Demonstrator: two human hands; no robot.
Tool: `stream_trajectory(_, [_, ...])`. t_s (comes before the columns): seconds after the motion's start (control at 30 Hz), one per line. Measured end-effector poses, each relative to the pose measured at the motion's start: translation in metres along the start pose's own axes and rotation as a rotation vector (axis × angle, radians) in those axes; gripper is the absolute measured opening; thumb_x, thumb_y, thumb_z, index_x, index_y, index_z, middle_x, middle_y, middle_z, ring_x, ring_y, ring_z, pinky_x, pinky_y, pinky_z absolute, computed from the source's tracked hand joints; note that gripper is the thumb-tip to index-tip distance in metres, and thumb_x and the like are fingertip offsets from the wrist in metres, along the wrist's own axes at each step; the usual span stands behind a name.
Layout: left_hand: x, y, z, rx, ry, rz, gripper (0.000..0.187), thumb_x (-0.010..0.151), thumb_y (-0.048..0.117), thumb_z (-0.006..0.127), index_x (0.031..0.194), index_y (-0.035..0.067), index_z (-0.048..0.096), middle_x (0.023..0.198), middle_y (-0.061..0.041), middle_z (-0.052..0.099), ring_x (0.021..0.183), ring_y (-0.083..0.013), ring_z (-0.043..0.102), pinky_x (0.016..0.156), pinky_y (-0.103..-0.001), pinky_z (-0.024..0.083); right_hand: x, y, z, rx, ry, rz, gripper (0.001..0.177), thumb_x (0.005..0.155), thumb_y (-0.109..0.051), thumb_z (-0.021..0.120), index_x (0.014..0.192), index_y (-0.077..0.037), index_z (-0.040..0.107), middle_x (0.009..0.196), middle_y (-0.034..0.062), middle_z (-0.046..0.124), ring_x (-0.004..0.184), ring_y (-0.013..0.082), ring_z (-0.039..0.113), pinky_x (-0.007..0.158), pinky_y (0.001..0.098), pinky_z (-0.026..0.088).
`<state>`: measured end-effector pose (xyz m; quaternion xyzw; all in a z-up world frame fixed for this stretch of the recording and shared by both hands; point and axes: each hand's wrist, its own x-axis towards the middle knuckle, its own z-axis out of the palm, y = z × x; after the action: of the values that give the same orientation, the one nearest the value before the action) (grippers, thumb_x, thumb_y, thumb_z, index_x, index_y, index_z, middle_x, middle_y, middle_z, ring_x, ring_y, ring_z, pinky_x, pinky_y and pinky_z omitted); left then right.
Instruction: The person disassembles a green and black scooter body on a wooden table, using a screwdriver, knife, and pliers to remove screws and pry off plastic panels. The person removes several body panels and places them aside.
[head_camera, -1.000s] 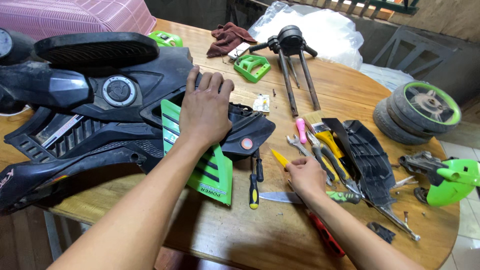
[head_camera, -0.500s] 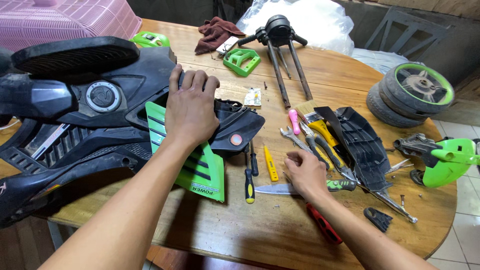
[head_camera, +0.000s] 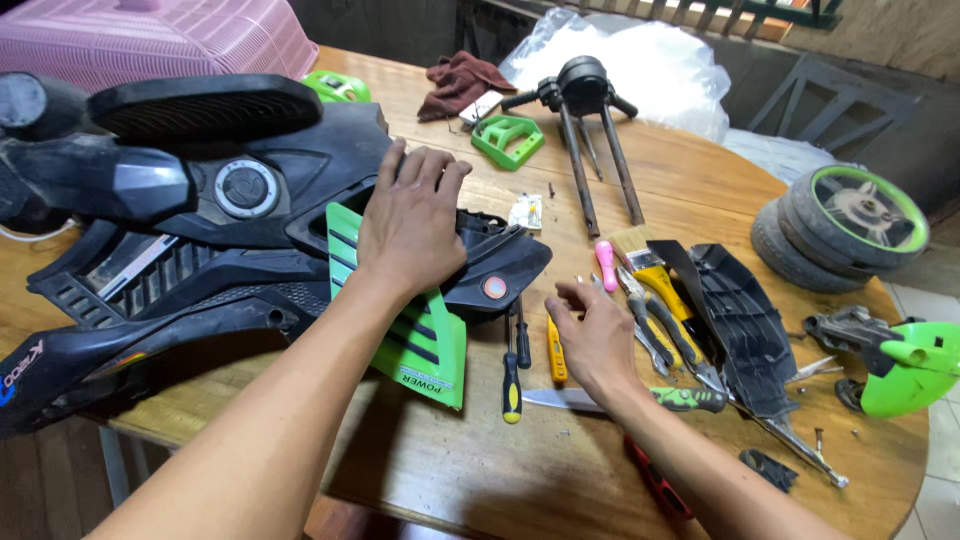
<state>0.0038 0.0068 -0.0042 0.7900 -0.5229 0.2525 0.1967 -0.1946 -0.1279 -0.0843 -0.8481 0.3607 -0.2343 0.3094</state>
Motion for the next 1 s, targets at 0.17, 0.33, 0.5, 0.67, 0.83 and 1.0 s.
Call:
stream_trajectory(0.17, [-0.001, -0.008, 0.001, 0.053, 0.001, -0.009, 0.061, 0.072, 0.012, 0.067, 0.132, 0.009, 0.06, 0.131, -0.011, 0.06, 0.134, -0.0287, 0.047, 0.121, -0.051, 0.017, -0.004, 0.014, 0.012, -0.031, -0.056, 0.061, 0.036, 0.088, -0.027, 0.071, 0.116, -0.004, 0.075, 0.107, 0.0162, 0.078, 0.098, 0.0262, 0.076, 0.091, 0.0375, 0.057])
stream_trajectory(0.33, [0.001, -0.009, -0.008, 0.031, -0.074, -0.136, 0.057, 0.07, 0.01, 0.071, 0.126, 0.015, 0.063, 0.124, -0.007, 0.06, 0.132, -0.0252, 0.048, 0.121, -0.055, 0.013, -0.01, 0.022, 0.023, -0.03, -0.1, 0.075, 0.04, 0.086, -0.027, 0.074, 0.119, -0.003, 0.073, 0.11, 0.0177, 0.076, 0.099, 0.0274, 0.075, 0.094, 0.0373, 0.056])
stream_trajectory(0.5, [-0.002, -0.002, -0.011, 0.062, -0.012, -0.151, 0.047, 0.075, 0.009, 0.072, 0.121, 0.014, 0.063, 0.123, -0.007, 0.059, 0.132, -0.026, 0.048, 0.12, -0.058, 0.013, -0.021, 0.022, 0.03, -0.038, -0.098, 0.086, 0.04, 0.084, -0.025, 0.075, 0.118, -0.003, 0.074, 0.108, 0.0184, 0.077, 0.099, 0.0276, 0.076, 0.094, 0.0377, 0.056])
stream_trajectory(0.67, [-0.011, 0.006, -0.013, 0.036, 0.002, -0.163, 0.055, 0.069, 0.006, 0.071, 0.123, 0.013, 0.062, 0.124, -0.008, 0.058, 0.132, -0.0268, 0.047, 0.119, -0.058, 0.014, -0.029, 0.013, 0.029, -0.037, -0.146, 0.11, 0.045, 0.081, -0.025, 0.079, 0.118, -0.002, 0.072, 0.105, 0.0186, 0.077, 0.096, 0.0271, 0.076, 0.089, 0.038, 0.058])
stream_trajectory(0.83, [-0.02, 0.011, -0.013, 0.031, 0.047, -0.142, 0.055, 0.071, 0.005, 0.07, 0.125, 0.014, 0.061, 0.126, -0.007, 0.057, 0.134, -0.0265, 0.046, 0.12, -0.058, 0.014, -0.038, 0.003, 0.027, -0.093, -0.182, 0.074, 0.046, 0.078, -0.028, 0.083, 0.114, -0.001, 0.072, 0.098, 0.0179, 0.076, 0.088, 0.0285, 0.076, 0.083, 0.0405, 0.058])
stream_trajectory(1.0, [-0.023, 0.011, -0.012, 0.022, 0.064, -0.128, 0.055, 0.07, 0.005, 0.069, 0.124, 0.013, 0.061, 0.126, -0.007, 0.057, 0.134, -0.027, 0.046, 0.12, -0.06, 0.014, -0.048, -0.011, 0.029, -0.201, -0.274, 0.215, 0.038, 0.08, -0.037, 0.083, 0.092, -0.002, 0.071, 0.084, 0.0148, 0.075, 0.08, 0.028, 0.074, 0.078, 0.0424, 0.057])
